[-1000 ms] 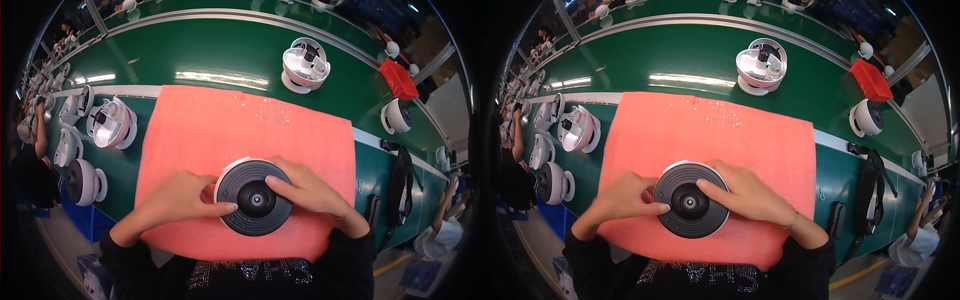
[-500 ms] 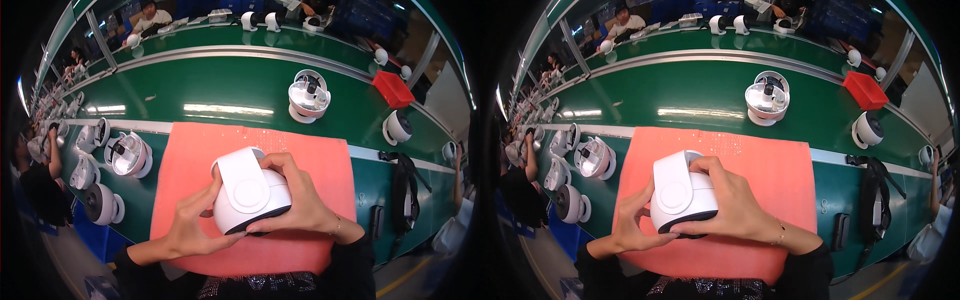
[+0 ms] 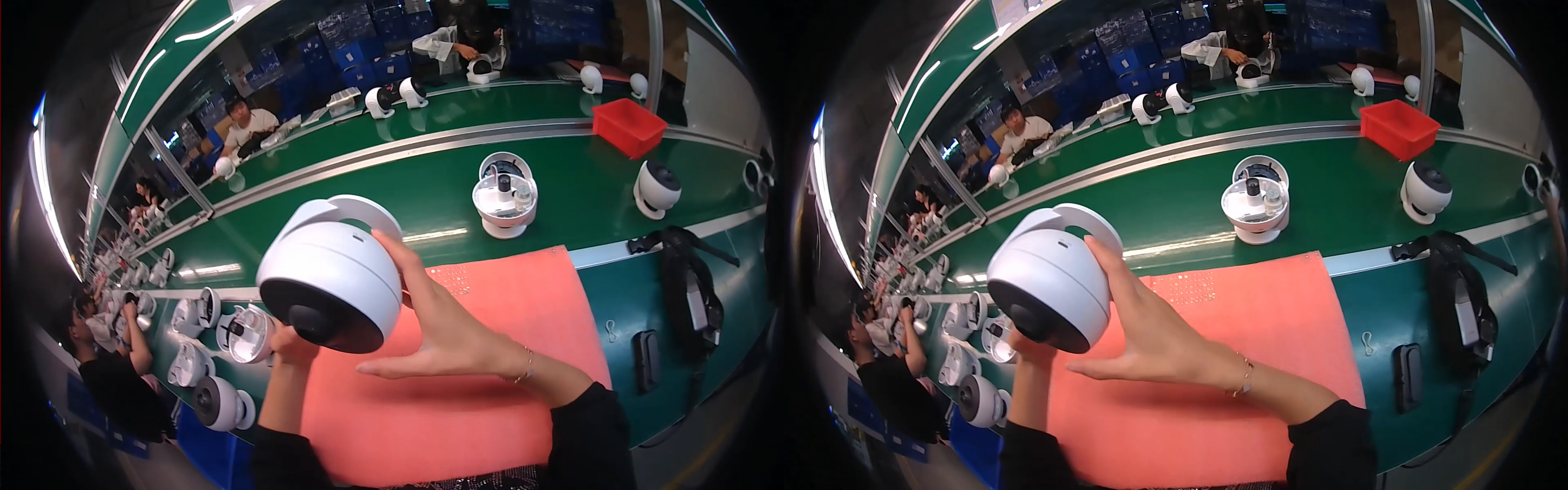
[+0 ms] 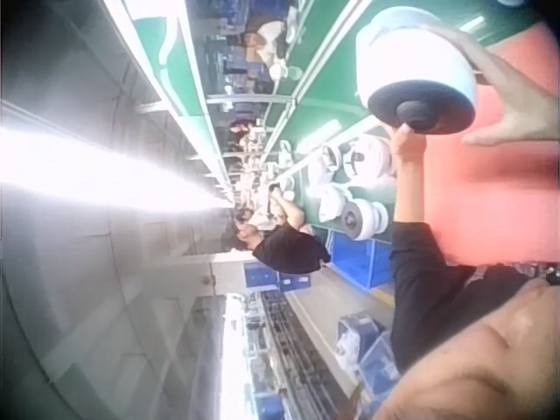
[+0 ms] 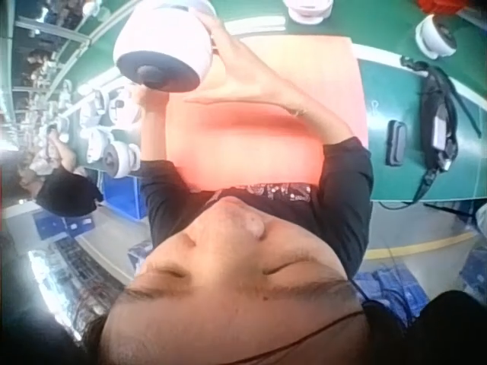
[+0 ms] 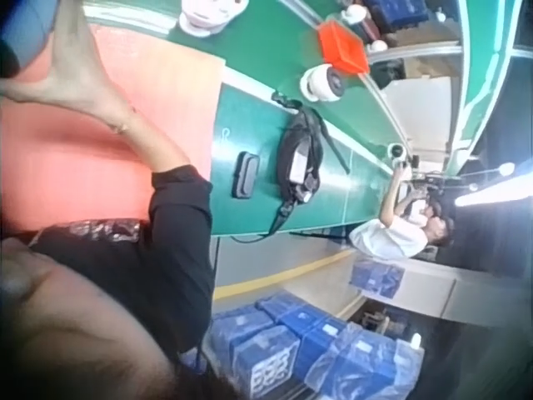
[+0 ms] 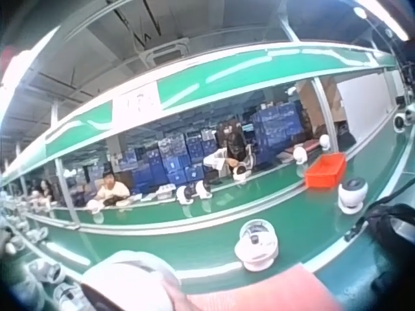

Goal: Manually assembling the internal components, wiring, and lens module into the outer housing of a dome-style security camera.

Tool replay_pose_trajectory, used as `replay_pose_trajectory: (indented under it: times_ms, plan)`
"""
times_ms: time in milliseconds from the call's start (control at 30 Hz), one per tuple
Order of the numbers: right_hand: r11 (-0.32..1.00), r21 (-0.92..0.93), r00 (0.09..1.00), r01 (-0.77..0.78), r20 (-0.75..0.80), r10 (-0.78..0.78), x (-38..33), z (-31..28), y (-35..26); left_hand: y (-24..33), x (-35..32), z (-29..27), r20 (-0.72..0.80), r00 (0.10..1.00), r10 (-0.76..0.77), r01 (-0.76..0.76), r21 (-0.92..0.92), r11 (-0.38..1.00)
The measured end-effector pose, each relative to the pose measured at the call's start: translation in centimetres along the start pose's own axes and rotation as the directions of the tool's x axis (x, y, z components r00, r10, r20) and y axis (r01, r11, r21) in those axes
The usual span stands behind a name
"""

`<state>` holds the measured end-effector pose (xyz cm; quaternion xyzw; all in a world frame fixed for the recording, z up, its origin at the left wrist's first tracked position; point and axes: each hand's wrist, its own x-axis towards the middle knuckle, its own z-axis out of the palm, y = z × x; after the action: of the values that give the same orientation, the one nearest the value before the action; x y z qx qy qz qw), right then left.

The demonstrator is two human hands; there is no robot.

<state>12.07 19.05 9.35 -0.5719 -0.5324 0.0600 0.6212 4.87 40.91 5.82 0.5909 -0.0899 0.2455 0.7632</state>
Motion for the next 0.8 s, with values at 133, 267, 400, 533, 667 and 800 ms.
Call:
replay_pose_trajectory:
  times_ms: [133,267,400,533,667,800]
  plan:
    - [0.996,-0.025,0.994,-0.089,-0.062,0.087,0.0,-0.1,0.4,-1.7,1.8,0.5,0.08,0.996,0.046,-0.037,-0.116,0.993]
    - [0.992,-0.098,0.994,-0.083,-0.072,0.076,0.2,-0.7,1.1,-4.4,2.9,1.9,0.134,0.987,0.088,-0.047,-0.279,0.959]
    - [0.995,0.022,0.939,-0.092,-0.331,0.094,1.0,0.0,4.0,-7.2,3.9,2.2,0.15,0.985,0.09,-0.042,-0.296,0.954]
    - [0.67,0.685,0.75,-0.286,-0.275,0.601,2.0,-2.4,7.5,-8.3,5.0,5.0,0.073,0.956,-0.284,0.293,-0.184,0.938]
    - [0.436,0.848,0.637,-0.303,-0.16,0.754,1.1,-4.6,12.5,-10.3,6.9,8.2,-0.046,0.882,-0.468,0.464,-0.084,0.882]
    - [0.494,0.795,0.583,-0.352,-0.227,0.78,0.8,-5.2,13.2,-12.6,7.7,8.4,-0.082,0.838,-0.539,0.512,-0.222,0.83]
